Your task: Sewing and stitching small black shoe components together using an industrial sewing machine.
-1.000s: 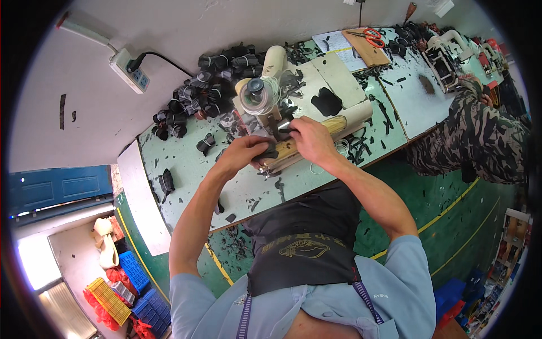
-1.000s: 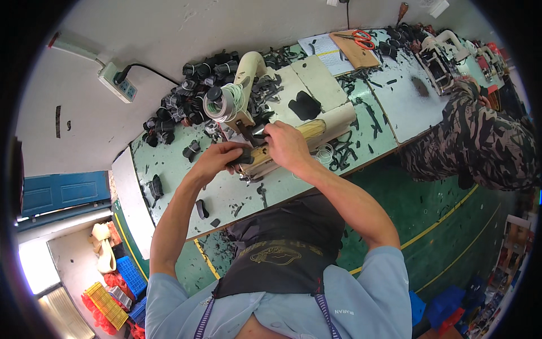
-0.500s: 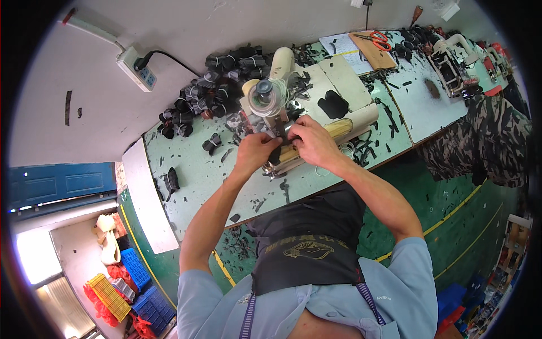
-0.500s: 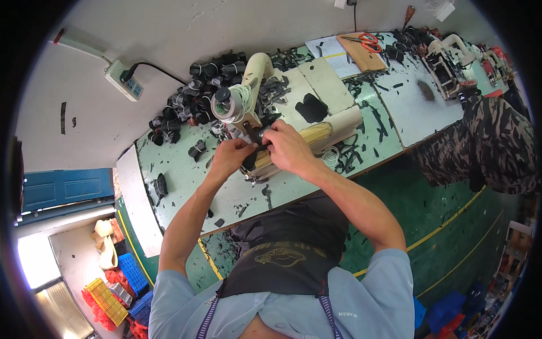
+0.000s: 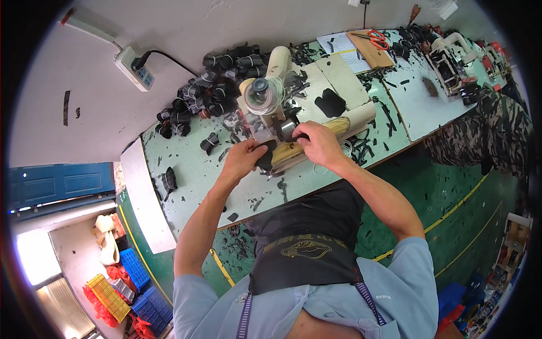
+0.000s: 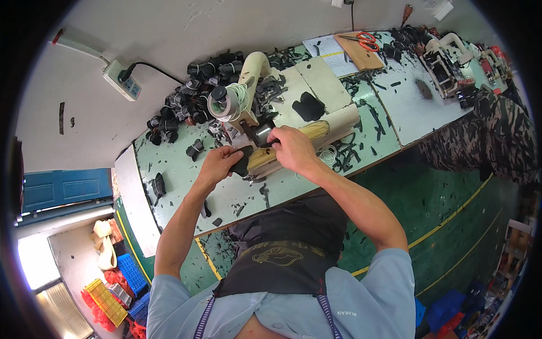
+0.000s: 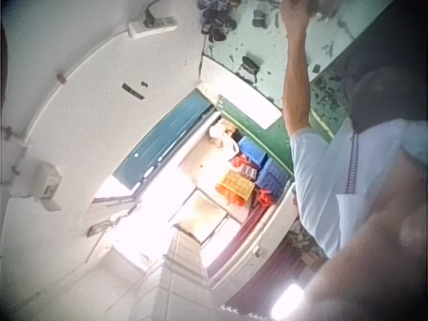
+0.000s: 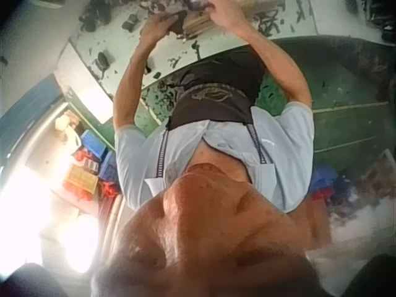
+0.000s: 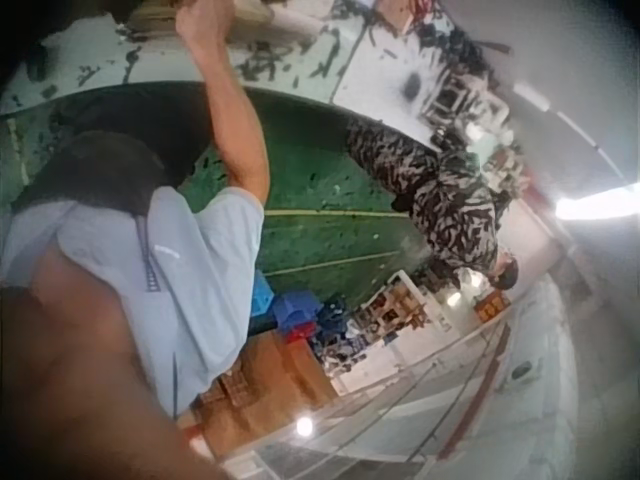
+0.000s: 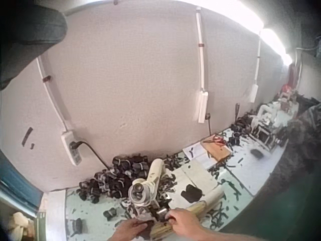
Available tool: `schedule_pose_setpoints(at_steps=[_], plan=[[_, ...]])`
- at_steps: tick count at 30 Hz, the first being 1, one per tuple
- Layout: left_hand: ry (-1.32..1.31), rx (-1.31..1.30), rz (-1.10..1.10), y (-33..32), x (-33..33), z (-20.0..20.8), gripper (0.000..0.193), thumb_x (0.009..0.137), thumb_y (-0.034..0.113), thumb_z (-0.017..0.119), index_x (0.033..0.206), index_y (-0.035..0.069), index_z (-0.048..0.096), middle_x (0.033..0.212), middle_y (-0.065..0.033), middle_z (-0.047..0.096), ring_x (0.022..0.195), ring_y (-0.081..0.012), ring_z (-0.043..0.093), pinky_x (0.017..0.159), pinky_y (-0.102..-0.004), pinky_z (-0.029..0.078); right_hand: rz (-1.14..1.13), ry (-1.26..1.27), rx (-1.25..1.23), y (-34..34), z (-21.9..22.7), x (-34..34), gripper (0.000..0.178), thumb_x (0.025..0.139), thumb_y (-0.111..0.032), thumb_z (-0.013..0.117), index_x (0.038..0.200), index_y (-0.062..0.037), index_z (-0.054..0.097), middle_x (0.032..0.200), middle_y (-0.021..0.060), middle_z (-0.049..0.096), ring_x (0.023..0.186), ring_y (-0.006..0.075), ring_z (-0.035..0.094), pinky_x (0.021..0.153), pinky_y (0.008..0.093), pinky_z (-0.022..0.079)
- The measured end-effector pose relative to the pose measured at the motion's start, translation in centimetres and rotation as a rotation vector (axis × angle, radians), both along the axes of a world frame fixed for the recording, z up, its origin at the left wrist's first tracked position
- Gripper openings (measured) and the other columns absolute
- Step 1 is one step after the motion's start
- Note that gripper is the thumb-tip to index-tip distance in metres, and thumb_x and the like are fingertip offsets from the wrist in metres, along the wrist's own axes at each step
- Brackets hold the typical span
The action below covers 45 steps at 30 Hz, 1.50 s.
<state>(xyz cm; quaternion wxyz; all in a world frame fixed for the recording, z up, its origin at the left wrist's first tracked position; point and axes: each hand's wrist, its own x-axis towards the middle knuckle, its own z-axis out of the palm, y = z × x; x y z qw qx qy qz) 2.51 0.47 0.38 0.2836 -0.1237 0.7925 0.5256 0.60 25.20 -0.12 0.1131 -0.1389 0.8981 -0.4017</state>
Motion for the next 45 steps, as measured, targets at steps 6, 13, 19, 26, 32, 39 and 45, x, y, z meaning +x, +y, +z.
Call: schedule_pose_setpoints(at_steps=[6,13,19,26,32,39,45], plan=[[0.075,-0.167,0.004,1.3,-1.0,-2.0,0.035,0.092,0.035,0.072,0.092,0.001,0.075,0.070,-0.0026,0.065,0.058,-0.0068,0.053,0.051,-0.0254,0.039,0.042,0.068,-0.071,-1.1,-0.3,-0.1,0.016,0.084,-0.002,0.066,0.100,-0.0050,0.069,0.107,0.0125,0.065,0.103,0.0349,0.062,0.088,0.0441,0.050],[-0.019,0.217,0.047,0.1,-0.3,-0.7,0.026,0.097,0.023,0.068,0.103,-0.001,0.074,0.080,-0.0031,0.070,0.063,-0.0075,0.059,0.054,-0.0221,0.044,-0.016,0.220,0.047,-1.1,0.3,-0.3,0.017,0.082,-0.003,0.067,0.099,-0.0034,0.067,0.097,0.0115,0.068,0.098,0.0355,0.063,0.087,0.0447,0.051],[-0.047,0.070,0.047,-0.1,-0.8,-0.3,0.023,0.096,0.019,0.069,0.100,-0.004,0.072,0.080,-0.0030,0.069,0.059,-0.0075,0.059,0.048,-0.0231,0.043,-0.021,0.106,0.014,0.0,-0.5,-0.2,0.019,0.083,-0.004,0.068,0.102,-0.0050,0.070,0.096,0.0127,0.068,0.099,0.0357,0.063,0.087,0.0456,0.051],[0.034,0.230,0.097,1.0,-0.9,-1.4,0.023,0.093,0.017,0.071,0.105,-0.003,0.071,0.080,-0.0047,0.071,0.056,-0.0088,0.061,0.048,-0.0233,0.046,0.014,0.186,0.108,-2.3,-0.3,-0.5,0.019,0.083,-0.004,0.067,0.102,-0.0058,0.070,0.097,0.0151,0.067,0.101,0.0360,0.062,0.089,0.0462,0.050],[0.053,0.098,0.125,0.6,-1.0,-1.1,0.025,0.091,0.015,0.071,0.105,-0.005,0.070,0.086,-0.0079,0.074,0.056,-0.0110,0.063,0.051,-0.0257,0.051,0.003,0.148,0.042,0.1,-0.4,-0.1,0.022,0.083,-0.003,0.067,0.104,-0.0021,0.067,0.097,0.0157,0.067,0.100,0.0358,0.062,0.088,0.0473,0.049],[0.057,0.320,0.180,1.8,-1.0,-1.1,0.022,0.091,0.009,0.071,0.107,-0.006,0.068,0.087,-0.0088,0.074,0.064,-0.0110,0.067,0.056,-0.0254,0.056,0.010,0.293,0.027,-1.8,-0.8,-0.2,0.025,0.081,-0.001,0.068,0.106,-0.0003,0.067,0.100,0.0168,0.066,0.103,0.0359,0.061,0.090,0.0470,0.049],[0.115,-0.001,0.117,1.1,-0.9,-1.3,0.023,0.092,0.007,0.069,0.112,-0.005,0.068,0.096,-0.0106,0.075,0.075,-0.0120,0.070,0.065,-0.0244,0.058,-0.099,0.063,-0.013,-0.1,-0.2,0.2,0.030,0.082,0.001,0.067,0.111,-0.0039,0.066,0.109,0.0153,0.064,0.100,0.0361,0.062,0.091,0.0443,0.049]])
